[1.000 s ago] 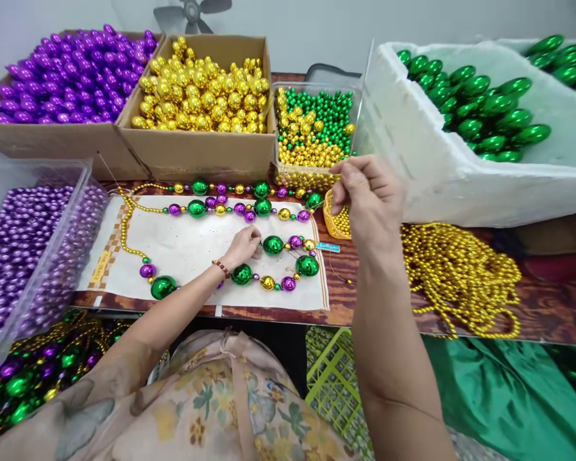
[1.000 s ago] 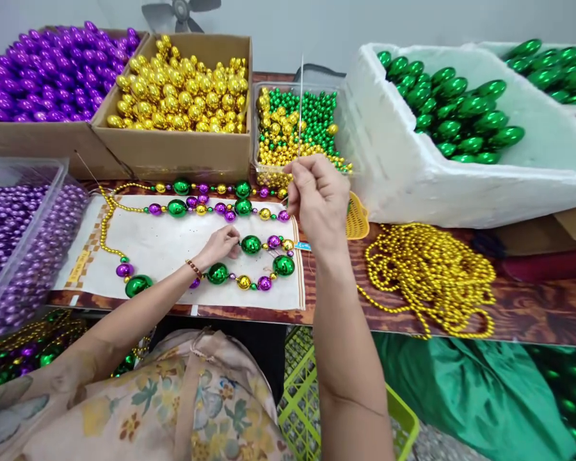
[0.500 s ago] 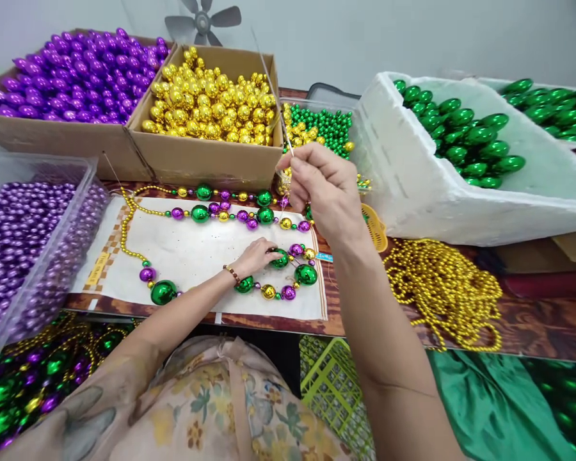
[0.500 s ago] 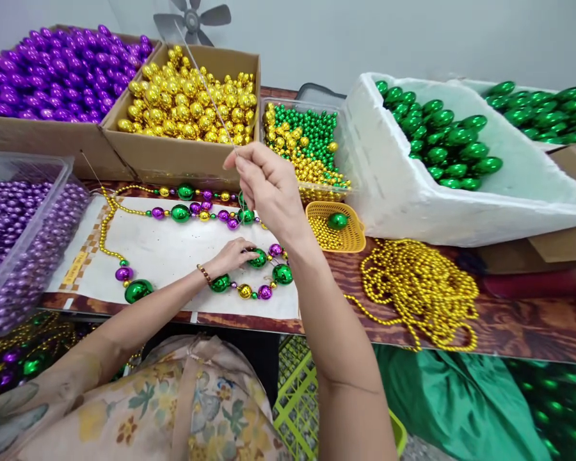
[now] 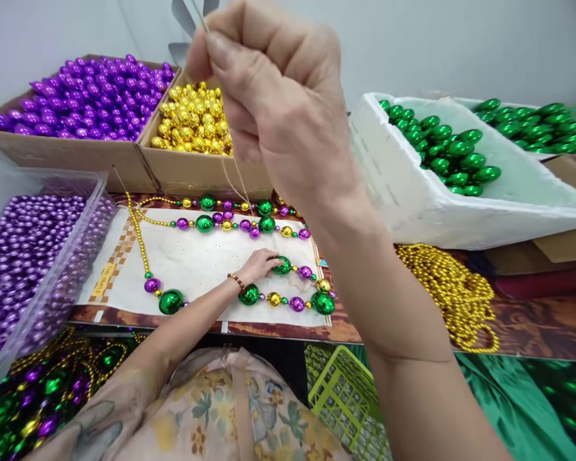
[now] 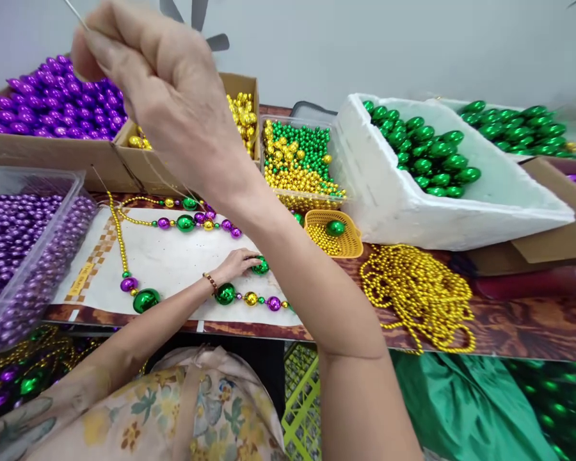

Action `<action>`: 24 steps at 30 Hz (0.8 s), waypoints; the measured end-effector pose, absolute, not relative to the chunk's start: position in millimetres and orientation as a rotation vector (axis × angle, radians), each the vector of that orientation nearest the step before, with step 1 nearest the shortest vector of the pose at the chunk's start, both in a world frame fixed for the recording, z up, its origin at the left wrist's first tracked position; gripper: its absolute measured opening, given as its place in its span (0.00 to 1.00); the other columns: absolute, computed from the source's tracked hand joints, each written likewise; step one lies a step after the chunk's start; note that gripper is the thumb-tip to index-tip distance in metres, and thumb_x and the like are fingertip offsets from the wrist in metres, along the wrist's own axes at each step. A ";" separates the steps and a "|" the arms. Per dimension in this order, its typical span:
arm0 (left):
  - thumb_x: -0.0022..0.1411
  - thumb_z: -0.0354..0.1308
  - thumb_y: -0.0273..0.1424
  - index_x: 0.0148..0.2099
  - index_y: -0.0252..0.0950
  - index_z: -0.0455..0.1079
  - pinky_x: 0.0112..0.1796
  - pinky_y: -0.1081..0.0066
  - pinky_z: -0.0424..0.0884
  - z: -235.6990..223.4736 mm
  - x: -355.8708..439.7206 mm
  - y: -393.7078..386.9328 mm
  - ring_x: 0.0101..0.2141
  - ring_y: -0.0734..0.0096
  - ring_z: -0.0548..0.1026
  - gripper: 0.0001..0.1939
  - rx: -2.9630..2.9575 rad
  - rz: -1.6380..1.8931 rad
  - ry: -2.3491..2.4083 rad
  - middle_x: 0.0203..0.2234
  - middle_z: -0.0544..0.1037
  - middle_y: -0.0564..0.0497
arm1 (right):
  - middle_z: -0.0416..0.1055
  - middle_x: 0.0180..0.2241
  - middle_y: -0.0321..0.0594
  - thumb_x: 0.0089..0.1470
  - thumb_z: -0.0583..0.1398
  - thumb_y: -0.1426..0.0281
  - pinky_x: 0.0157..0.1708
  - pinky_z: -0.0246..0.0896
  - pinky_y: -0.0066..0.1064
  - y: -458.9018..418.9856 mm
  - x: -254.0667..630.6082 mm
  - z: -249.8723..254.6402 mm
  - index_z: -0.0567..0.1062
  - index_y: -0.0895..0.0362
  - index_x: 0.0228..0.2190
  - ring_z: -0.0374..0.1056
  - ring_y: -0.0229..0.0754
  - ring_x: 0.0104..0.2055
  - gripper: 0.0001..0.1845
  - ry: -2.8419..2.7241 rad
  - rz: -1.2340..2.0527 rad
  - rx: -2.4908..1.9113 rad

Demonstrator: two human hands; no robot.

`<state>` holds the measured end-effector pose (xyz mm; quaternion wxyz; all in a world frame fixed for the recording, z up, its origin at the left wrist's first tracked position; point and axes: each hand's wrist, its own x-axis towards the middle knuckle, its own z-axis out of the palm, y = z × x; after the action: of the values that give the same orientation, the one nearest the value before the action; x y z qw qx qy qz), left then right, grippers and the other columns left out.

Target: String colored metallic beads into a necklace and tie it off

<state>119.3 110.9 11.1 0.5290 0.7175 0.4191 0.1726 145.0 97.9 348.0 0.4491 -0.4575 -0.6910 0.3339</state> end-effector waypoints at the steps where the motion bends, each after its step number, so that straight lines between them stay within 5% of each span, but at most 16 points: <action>1: 0.68 0.55 0.38 0.49 0.35 0.78 0.29 0.74 0.75 11.4 118.9 111.0 0.32 0.70 0.78 0.17 1.725 0.415 1.012 0.46 0.79 0.44 | 0.60 0.26 0.28 0.69 0.50 0.67 0.29 0.60 0.17 100.4 140.8 350.7 0.75 0.55 0.38 0.68 0.28 0.30 0.15 -1.727 0.781 -1.079; 10: 0.70 0.52 0.42 0.59 0.35 0.72 0.55 0.60 0.69 21.3 102.6 107.2 0.52 0.56 0.75 0.23 1.838 0.408 1.172 0.51 0.76 0.40 | 0.59 0.19 0.29 0.65 0.58 0.71 0.18 0.55 0.23 124.3 199.4 306.4 0.76 0.58 0.36 0.55 0.31 0.20 0.07 -1.686 0.758 -0.915; 19: 0.71 0.48 0.34 0.48 0.36 0.77 0.53 0.63 0.69 27.4 76.7 113.6 0.50 0.57 0.76 0.17 1.934 0.268 1.142 0.46 0.80 0.43 | 0.70 0.22 0.33 0.55 0.66 0.64 0.19 0.57 0.26 95.2 278.9 234.5 0.79 0.55 0.39 0.66 0.35 0.22 0.11 -1.326 0.801 -1.250; 24: 0.65 0.58 0.37 0.56 0.34 0.73 0.48 0.65 0.72 28.0 42.7 125.8 0.45 0.59 0.79 0.20 1.940 0.224 1.116 0.43 0.82 0.44 | 0.74 0.24 0.36 0.54 0.66 0.63 0.21 0.62 0.27 73.9 287.3 177.9 0.80 0.56 0.36 0.68 0.36 0.22 0.10 -1.199 0.793 -1.282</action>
<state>42.7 125.8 28.0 0.4316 0.7781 0.4475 0.0900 287.3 73.9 177.9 0.5710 -0.5465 -0.5109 0.3381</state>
